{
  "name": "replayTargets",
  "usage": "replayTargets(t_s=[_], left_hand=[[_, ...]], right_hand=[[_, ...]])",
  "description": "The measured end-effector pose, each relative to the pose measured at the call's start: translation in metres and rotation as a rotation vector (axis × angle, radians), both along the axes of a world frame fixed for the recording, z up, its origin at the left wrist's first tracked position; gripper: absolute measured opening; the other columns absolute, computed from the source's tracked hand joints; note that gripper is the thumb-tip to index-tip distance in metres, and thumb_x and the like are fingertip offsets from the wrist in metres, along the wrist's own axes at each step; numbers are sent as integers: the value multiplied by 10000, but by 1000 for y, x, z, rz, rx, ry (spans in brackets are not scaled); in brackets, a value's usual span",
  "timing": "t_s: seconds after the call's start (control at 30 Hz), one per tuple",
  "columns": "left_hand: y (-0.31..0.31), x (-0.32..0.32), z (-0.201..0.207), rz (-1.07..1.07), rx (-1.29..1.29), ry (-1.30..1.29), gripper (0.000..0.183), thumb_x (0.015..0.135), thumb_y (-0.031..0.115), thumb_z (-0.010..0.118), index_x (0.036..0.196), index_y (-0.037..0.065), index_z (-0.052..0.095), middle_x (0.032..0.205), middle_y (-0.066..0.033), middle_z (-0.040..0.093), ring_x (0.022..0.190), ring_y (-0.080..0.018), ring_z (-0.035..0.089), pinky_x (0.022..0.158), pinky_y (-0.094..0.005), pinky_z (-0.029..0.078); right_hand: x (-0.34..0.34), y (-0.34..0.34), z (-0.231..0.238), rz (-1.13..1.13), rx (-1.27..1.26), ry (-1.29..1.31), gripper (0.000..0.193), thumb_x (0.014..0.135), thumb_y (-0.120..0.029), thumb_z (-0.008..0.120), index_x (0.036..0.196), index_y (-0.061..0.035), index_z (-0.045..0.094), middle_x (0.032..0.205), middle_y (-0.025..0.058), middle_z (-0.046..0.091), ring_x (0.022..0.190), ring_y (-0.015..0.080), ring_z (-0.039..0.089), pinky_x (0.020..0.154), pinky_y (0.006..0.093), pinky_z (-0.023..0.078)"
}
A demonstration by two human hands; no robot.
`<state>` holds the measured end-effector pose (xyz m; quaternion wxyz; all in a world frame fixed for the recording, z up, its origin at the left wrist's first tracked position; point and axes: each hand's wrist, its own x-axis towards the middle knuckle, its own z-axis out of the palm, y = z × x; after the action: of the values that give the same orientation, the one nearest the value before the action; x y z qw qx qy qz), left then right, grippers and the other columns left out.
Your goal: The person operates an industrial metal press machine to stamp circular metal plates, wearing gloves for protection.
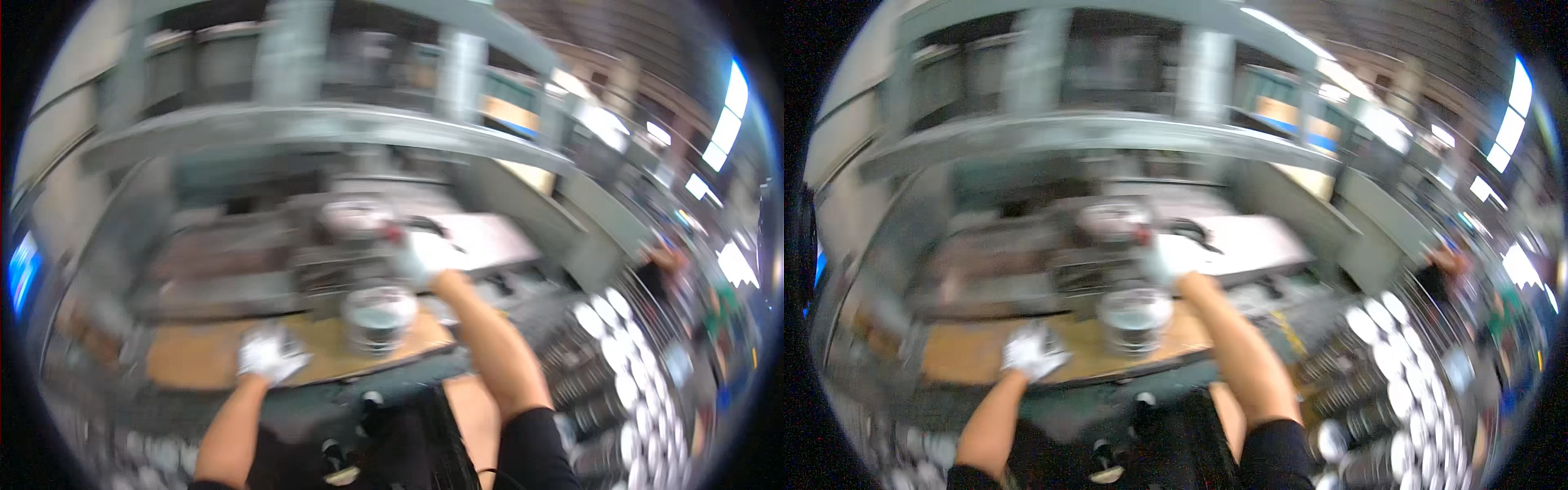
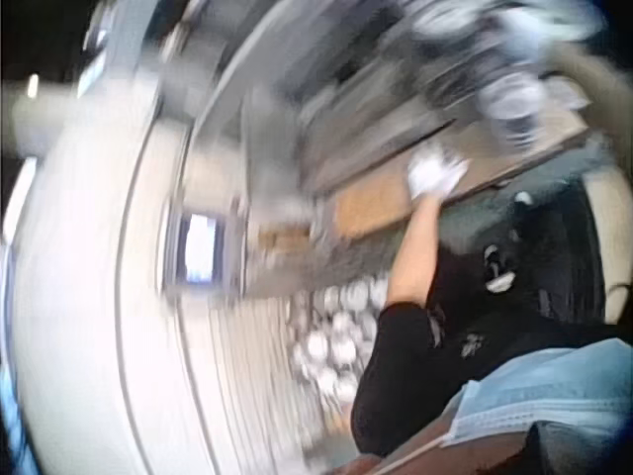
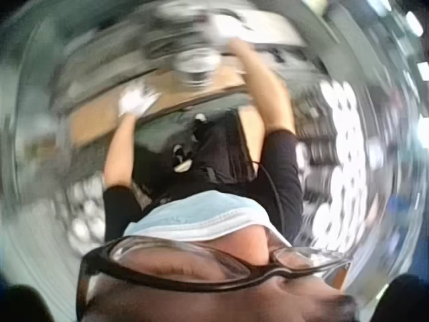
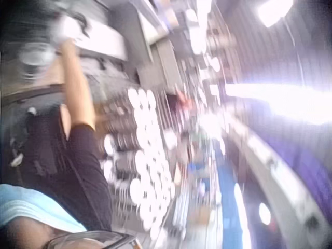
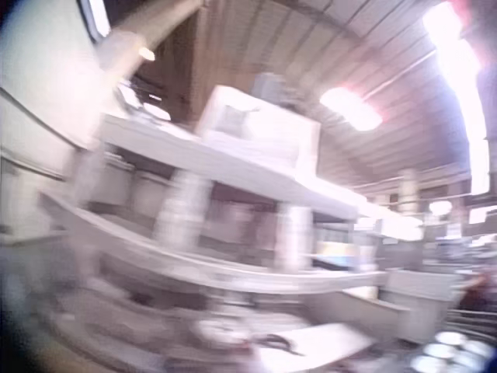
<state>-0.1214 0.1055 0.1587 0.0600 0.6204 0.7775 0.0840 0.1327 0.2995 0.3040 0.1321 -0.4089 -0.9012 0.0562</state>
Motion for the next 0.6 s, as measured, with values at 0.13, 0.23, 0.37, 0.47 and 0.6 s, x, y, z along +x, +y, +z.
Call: replayTargets(t_s=[0.13,0.23,0.37,0.47,0.6], left_hand=[[-11,-20,-5,133,-10,15,955,679,571,703,1427,80,367,1455,-209,369,1290,-427,389,1058,-503,356],[1,-16,-16,98,21,39,942,673,547,727,1412,84,373,1458,-198,362,1284,-420,392,1039,-513,365],[10,-11,-20,72,-24,34,918,697,501,732,1422,87,352,1480,-198,326,1301,-440,362,1058,-501,349],[13,-13,-20,65,-35,27,905,719,464,733,1435,76,337,1493,-202,304,1317,-457,334,1086,-478,326],[8,-34,-37,77,39,66,945,674,448,768,1445,131,323,1485,-175,327,1297,-436,367,1058,-527,333]], right_hand=[[-1,-36,10,-132,-52,244,353,884,-334,522,1033,-25,603,929,251,659,901,415,635,814,476,491],[58,-39,1,-266,85,334,347,836,-281,619,1050,-12,573,921,246,657,888,413,633,771,457,500],[135,-47,-3,-546,52,607,348,806,-230,634,1068,-2,612,1008,248,653,954,412,624,817,422,498],[185,-26,-34,-782,56,837,371,784,-300,644,1019,-13,634,974,235,663,946,407,628,825,418,497],[206,-22,-61,-792,53,893,374,775,-357,646,984,-47,657,925,218,675,911,386,644,818,411,500]])
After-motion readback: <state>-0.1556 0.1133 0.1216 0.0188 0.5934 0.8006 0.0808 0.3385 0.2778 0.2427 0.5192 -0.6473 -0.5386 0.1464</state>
